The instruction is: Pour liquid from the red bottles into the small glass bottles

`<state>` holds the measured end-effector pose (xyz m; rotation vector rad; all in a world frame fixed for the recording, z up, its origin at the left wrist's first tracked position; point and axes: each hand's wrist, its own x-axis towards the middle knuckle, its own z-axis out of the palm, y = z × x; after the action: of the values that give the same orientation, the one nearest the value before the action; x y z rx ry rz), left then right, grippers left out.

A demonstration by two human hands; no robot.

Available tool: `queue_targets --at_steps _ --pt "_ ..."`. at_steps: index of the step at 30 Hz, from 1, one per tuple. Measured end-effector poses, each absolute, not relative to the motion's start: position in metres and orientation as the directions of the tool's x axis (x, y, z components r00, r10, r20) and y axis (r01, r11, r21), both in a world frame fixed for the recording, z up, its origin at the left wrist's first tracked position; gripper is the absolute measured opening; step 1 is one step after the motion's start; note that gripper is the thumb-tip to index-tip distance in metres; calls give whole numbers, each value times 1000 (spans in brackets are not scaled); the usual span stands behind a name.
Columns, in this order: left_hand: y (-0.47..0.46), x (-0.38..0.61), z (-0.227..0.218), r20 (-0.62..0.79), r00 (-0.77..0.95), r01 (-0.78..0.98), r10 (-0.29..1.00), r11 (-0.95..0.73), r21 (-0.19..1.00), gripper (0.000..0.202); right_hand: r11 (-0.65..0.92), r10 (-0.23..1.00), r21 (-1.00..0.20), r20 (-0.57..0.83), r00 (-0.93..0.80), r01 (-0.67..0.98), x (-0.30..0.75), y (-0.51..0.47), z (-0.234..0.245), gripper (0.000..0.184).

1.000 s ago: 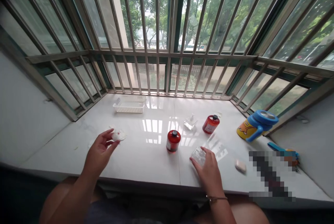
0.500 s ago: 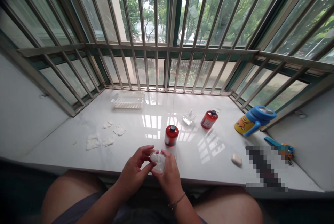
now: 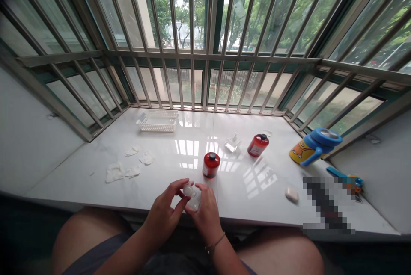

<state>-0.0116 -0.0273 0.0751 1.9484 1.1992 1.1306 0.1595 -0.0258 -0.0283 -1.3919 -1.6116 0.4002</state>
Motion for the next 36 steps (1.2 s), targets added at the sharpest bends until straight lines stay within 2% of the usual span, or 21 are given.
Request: queue_targets --at_steps 3,9,13,16,19,21,24,29,33,36 --pt "-24 -8 66 301 296 436 907 -408 802 58 302 903 -762 422 84 573 159 -26 -27 54" --pt "-11 -7 55 310 317 441 896 -429 788 58 310 902 -764 424 78 565 158 -23 -25 51" --pt "-8 -10 52 263 340 429 903 -398 811 59 314 906 -760 418 59 569 160 -21 -26 52" --pt "-8 -13 50 177 327 442 928 -316 840 72 314 912 -764 408 44 564 162 -22 -28 56" --pt "-7 -12 46 27 320 443 947 -174 879 91 306 918 -775 394 45 554 163 -23 -27 57" --pt "-6 -10 42 -61 315 421 947 -82 903 95 295 928 -783 372 32 547 164 -23 -25 57" --pt "-5 -4 31 -74 292 355 954 -36 934 85 314 936 -787 350 -35 531 170 -25 -18 59" --pt "-3 0 21 24 266 302 964 -107 947 76 342 937 -785 326 -126 517 187 -40 7 81" --pt "2 0 29 46 275 303 960 -132 944 68 232 969 -889 246 -15 394 188 -45 23 62" --pt "4 2 35 60 284 309 957 -151 939 55 195 975 -907 220 24 372 179 -39 23 47"
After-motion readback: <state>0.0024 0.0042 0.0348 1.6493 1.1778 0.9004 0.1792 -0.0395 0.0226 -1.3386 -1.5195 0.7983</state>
